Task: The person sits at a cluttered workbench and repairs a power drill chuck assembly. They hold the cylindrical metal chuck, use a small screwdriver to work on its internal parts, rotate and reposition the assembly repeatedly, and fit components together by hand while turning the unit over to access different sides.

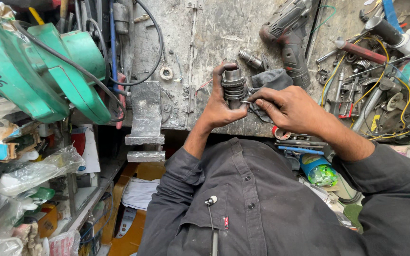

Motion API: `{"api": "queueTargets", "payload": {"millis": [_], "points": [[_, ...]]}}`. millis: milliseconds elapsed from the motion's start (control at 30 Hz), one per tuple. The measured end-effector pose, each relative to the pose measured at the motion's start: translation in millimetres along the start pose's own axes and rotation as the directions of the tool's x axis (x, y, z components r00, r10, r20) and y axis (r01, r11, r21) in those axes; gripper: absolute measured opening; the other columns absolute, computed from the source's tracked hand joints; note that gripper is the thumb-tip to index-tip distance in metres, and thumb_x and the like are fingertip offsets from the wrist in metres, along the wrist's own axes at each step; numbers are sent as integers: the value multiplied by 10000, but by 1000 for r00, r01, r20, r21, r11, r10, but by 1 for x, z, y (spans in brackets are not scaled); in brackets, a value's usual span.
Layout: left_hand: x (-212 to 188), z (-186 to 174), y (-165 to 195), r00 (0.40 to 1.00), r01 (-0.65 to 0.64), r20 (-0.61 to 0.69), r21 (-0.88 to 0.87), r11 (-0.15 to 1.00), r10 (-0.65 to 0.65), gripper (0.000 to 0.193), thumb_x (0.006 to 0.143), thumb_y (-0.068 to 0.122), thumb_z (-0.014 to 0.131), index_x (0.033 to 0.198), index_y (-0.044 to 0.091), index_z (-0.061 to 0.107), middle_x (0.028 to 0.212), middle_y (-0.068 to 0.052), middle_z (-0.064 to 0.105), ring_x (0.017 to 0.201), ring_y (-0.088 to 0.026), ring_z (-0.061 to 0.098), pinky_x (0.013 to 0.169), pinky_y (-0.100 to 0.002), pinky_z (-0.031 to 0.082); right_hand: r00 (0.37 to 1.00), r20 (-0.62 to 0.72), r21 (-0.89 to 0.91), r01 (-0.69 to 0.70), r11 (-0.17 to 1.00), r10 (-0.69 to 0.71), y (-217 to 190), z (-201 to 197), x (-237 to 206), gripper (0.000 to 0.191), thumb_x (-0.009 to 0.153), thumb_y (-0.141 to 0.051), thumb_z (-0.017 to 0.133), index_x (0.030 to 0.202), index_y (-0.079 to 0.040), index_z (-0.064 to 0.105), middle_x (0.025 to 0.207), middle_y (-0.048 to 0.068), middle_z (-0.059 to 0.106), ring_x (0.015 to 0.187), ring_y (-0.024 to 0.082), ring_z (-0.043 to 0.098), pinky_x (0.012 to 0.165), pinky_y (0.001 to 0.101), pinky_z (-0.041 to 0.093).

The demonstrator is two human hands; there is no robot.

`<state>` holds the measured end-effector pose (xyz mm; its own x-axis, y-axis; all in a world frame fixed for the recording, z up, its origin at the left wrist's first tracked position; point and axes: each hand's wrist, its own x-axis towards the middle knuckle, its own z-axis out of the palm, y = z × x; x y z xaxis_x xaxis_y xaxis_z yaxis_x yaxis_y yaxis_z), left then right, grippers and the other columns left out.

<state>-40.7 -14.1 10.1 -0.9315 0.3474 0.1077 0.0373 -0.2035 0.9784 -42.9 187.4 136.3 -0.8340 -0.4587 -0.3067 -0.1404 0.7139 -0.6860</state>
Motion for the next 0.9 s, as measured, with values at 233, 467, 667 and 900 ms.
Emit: {"api": "queueTargets", "payload": {"millis": [233, 467, 667, 900], "points": [[-2, 9, -1, 976, 218, 60, -183, 959, -211, 981, 761, -47, 724, 1552, 254, 228, 1248, -71, 519, 1014, -150, 613, 821, -302, 562, 992, 101, -53, -77, 996, 82, -6, -15, 6, 187, 947, -232, 621, 1048, -96, 699, 662, 184, 661, 639, 404, 663, 570, 497, 493], [3, 16, -5, 995, 98, -12, -146, 984, -101, 927, 770, -44, 787, 1476, 233, 254, 1195, -59, 497, 986, -135, 587, 805, -304, 540, 964, 102, -75, -238, 968, 245, -18, -13, 12, 217, 956, -246, 617, 1034, -52, 677, 709, 206, 679, 712, 432, 670, 626, 528, 499], [0, 19, -8, 994, 108, -7, -87, 990, -109, 872, 752, 2, 801, 1425, 203, 285, 1171, -49, 490, 962, -126, 582, 811, -298, 532, 968, 134, 7, -214, 977, 212, -12, -19, 19, 230, 902, -274, 663, 976, -61, 707, 773, 190, 707, 742, 389, 707, 667, 502, 535], [0, 23, -8, 992, 100, -67, -104, 990, -107, 871, 782, 50, 855, 1431, 181, 287, 1191, -45, 490, 991, -118, 569, 875, -297, 533, 959, 51, 0, -277, 961, 277, -21, -10, 11, 222, 903, -258, 683, 1005, -60, 690, 649, 198, 651, 603, 369, 661, 579, 487, 482]]}}
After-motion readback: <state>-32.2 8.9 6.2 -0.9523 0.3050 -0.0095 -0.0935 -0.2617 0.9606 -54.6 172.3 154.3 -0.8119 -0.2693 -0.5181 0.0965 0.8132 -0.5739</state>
